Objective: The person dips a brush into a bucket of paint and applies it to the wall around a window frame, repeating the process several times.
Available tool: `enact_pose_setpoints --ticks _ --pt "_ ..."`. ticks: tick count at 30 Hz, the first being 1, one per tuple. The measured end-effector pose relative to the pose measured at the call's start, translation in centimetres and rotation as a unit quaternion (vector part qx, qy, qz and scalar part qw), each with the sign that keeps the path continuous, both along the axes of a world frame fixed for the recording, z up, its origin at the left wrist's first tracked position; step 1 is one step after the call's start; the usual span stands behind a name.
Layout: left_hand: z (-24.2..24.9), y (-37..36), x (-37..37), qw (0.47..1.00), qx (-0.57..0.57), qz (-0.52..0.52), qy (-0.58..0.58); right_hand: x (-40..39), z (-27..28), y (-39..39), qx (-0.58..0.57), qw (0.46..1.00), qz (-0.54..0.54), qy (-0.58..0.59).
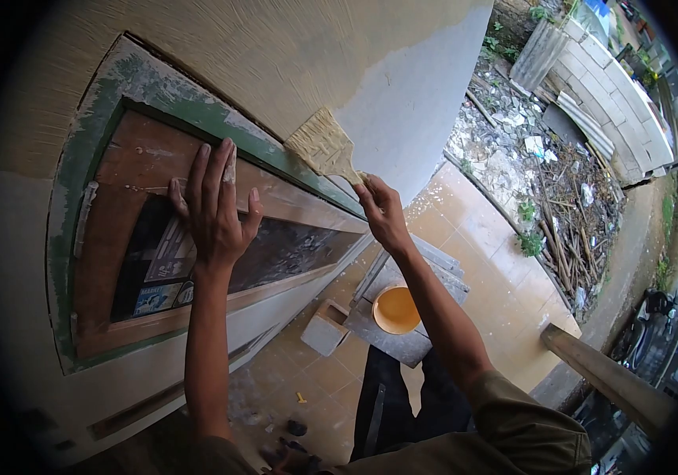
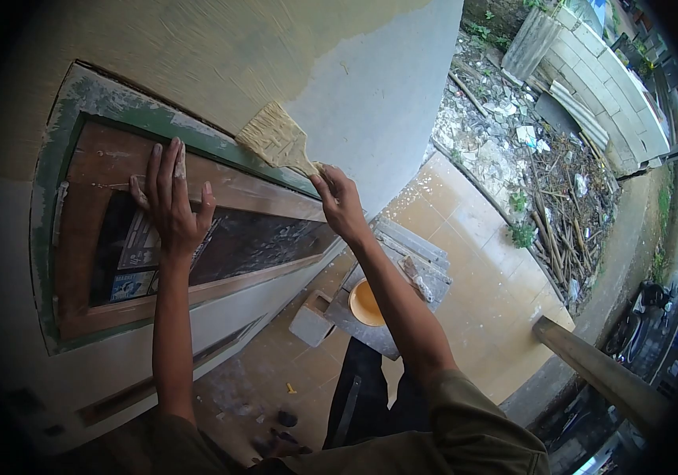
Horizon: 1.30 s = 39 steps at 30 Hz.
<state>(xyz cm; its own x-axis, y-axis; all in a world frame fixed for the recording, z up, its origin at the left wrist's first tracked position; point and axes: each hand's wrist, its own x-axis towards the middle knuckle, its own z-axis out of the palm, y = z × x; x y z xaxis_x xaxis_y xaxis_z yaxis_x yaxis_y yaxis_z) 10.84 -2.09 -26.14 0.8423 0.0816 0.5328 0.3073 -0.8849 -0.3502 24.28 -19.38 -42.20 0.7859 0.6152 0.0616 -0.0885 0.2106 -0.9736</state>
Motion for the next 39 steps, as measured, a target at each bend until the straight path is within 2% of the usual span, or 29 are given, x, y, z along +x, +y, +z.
enact_pose_setpoints --ticks 5,11,17,20,22,28,33,35,39 --pt "0.0 0.2 -0.1 1.0 0.0 -0.004 0.001 0.2 -0.7 0.0 -0.061 0.998 0.0 -0.025" --pt "0.0 0.2 0.0 1.0 -0.001 -0.008 -0.003 -0.2 -2.4 -0.5 -0.071 0.997 -0.011 -0.004" --pt "0.1 0.0 -0.1 1.0 -0.008 -0.012 0.0 -1.1 -4.8 -3.8 -0.127 0.991 -0.033 0.002" --pt "0.1 0.1 -0.1 1.0 -0.012 -0.014 0.0 -1.6 -4.1 -5.1 -0.118 0.992 -0.027 0.022" --pt "0.1 0.0 -0.1 1.0 -0.013 -0.018 0.0 -1.6 -1.7 -4.9 -0.103 0.994 -0.032 0.015" --pt "0.4 0.0 -0.2 1.0 -0.014 -0.014 0.024 -0.4 3.0 -1.4 -0.013 1.0 -0.001 0.016" --pt "0.7 -0.2 -0.3 0.999 -0.037 -0.024 0.017 -0.5 1.0 -0.8 -0.047 0.998 -0.023 -0.024" --pt "0.8 -0.3 -0.3 0.999 -0.038 -0.019 0.021 -0.8 -0.3 -2.2 -0.111 0.993 -0.037 -0.032" --pt "0.5 -0.1 -0.4 0.999 -0.043 -0.022 0.021 -1.6 0.5 -4.1 -0.07 0.996 -0.038 0.032"
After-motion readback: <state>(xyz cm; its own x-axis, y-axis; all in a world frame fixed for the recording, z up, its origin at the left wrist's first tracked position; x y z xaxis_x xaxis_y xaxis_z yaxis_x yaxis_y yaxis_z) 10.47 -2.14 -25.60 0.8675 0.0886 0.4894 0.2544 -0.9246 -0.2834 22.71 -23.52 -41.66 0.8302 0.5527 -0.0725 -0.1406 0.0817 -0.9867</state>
